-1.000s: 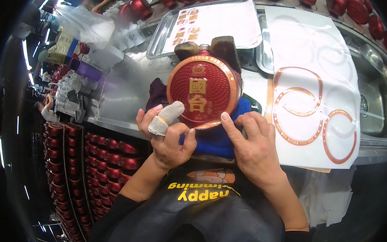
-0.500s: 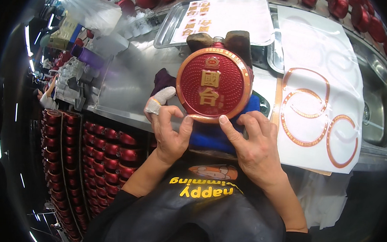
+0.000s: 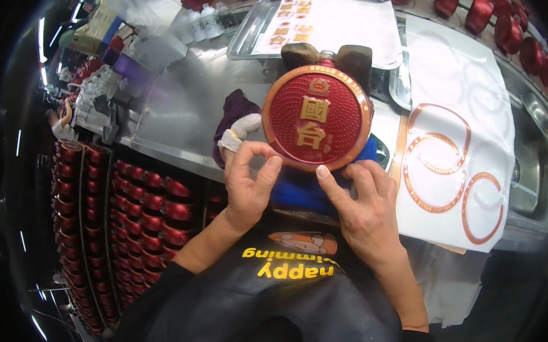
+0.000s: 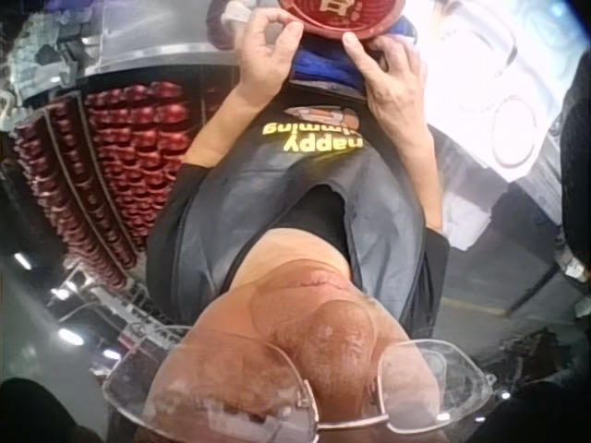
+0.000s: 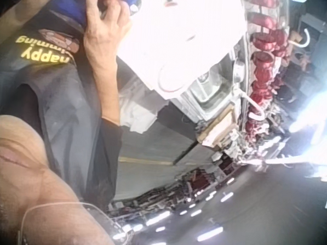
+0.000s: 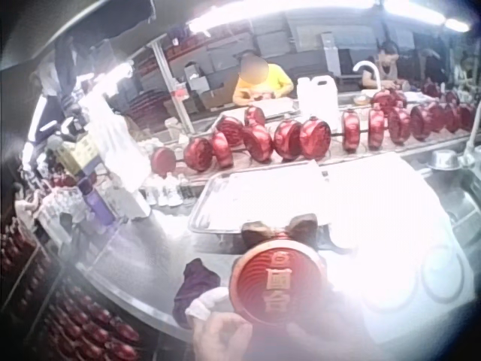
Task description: The person applies gold decorative stickers to the top surface of a red cylindrical object, then uses a green sponge and a purple cloth to rub and wipe the surface. The person repeats this process on a second red object.
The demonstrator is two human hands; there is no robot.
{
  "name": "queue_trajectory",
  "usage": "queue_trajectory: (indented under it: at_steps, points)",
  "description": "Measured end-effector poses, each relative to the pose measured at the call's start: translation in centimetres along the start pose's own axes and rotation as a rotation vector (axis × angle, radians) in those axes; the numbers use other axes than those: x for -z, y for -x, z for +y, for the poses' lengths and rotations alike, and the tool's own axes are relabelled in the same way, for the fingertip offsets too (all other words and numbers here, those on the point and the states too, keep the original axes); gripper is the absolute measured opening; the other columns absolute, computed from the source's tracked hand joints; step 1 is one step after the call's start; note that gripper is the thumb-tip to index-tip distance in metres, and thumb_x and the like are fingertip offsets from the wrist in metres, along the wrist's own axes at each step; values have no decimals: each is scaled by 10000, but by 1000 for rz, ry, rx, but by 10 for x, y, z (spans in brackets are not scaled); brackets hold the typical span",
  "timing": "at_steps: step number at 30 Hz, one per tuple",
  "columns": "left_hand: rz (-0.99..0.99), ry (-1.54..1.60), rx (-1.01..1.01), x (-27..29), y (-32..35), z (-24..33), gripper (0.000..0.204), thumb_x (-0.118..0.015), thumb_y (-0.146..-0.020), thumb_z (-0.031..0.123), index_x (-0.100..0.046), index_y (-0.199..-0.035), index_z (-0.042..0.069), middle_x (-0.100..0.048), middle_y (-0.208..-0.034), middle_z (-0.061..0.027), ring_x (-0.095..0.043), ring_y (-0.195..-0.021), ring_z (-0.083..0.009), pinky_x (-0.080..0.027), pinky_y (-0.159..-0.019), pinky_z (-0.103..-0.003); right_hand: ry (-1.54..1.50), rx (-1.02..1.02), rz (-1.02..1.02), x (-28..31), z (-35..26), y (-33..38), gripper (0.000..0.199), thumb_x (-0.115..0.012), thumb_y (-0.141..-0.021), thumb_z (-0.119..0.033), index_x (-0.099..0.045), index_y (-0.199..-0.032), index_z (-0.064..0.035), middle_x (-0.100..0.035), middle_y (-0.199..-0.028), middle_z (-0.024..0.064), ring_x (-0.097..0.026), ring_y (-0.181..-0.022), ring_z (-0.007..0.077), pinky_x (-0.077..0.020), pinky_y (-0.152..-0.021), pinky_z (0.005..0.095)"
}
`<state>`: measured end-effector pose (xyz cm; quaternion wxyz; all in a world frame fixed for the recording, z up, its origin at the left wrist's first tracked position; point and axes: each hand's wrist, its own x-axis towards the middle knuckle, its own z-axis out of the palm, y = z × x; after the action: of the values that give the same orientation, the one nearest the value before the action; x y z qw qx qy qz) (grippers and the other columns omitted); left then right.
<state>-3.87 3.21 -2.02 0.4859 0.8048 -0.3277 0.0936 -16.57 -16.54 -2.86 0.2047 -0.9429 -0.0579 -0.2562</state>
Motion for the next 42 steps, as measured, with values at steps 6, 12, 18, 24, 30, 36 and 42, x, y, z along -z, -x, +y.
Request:
queue_trajectory:
  at_steps: [6, 12, 18, 24, 30, 36, 42]
  points:
    - [45, -9, -37, -4, 0, -6, 152, -771, -906, 164, -655, -963, 84, -564, -1080, -131, -449, -1096, -313, -342, -1009, -439, -3, -19, 0, 1, -4, -4, 630, -668, -784, 59, -686, -1371, -168, -594, -1143, 101, -562, -1148, 324, -440, -950, 451]
    - [76, -44, 12, -4, -1, -4, 162, -769, -912, 156, -645, -961, 65, -631, -1107, -144, -507, -1177, -309, -337, -1069, -440, -71, -57, -11, 5, -9, -9, 672, -652, -758, 114, -685, -1373, -155, -594, -1123, 131, -574, -1130, 343, -449, -981, 478]
    - [68, -6, 16, -2, -6, -3, 181, -762, -934, 193, -635, -945, 65, -625, -1203, -202, -518, -1220, -337, -318, -1085, -449, -64, -50, -31, 9, -12, -13, 683, -627, -732, 150, -690, -1358, -114, -589, -1114, 147, -577, -1103, 351, -460, -973, 483]
    - [55, 167, 134, -3, -7, -12, 223, -723, -978, 229, -608, -1028, 44, -611, -1140, -145, -519, -1132, -284, -354, -1039, -406, -51, -57, -50, 10, -15, -15, 702, -604, -716, 175, -687, -1359, -93, -590, -1113, 153, -577, -1099, 358, -459, -981, 488]
    - [10, 78, -3, -13, -2, -16, 829, -743, -959, 450, -329, -1504, -18, -459, -1443, -251, -457, -1290, -375, -311, -1145, -448, -39, -63, -54, 10, -16, -15, 724, -593, -712, 190, -686, -1369, -100, -599, -1124, 152, -577, -1111, 362, -466, -988, 482]
    - [-87, 205, 65, -16, -3, -24, 868, -717, -997, 383, -232, -1567, -56, -362, -1541, -249, -336, -1459, -357, -247, -1228, -469, -36, -62, -56, 8, -16, -15, 735, -593, -707, 199, -686, -1371, -101, -602, -1130, 156, -575, -1111, 365, -467, -990, 479]
    - [-8, 274, 71, -20, -4, -25, 817, -680, -1006, 421, -297, -1542, -62, -450, -1496, -276, -440, -1367, -398, -303, -1178, -484, -37, -63, -61, 8, -15, -15, 735, -597, -704, 203, -684, -1370, -96, -601, -1138, 159, -572, -1114, 368, -464, -996, 478]
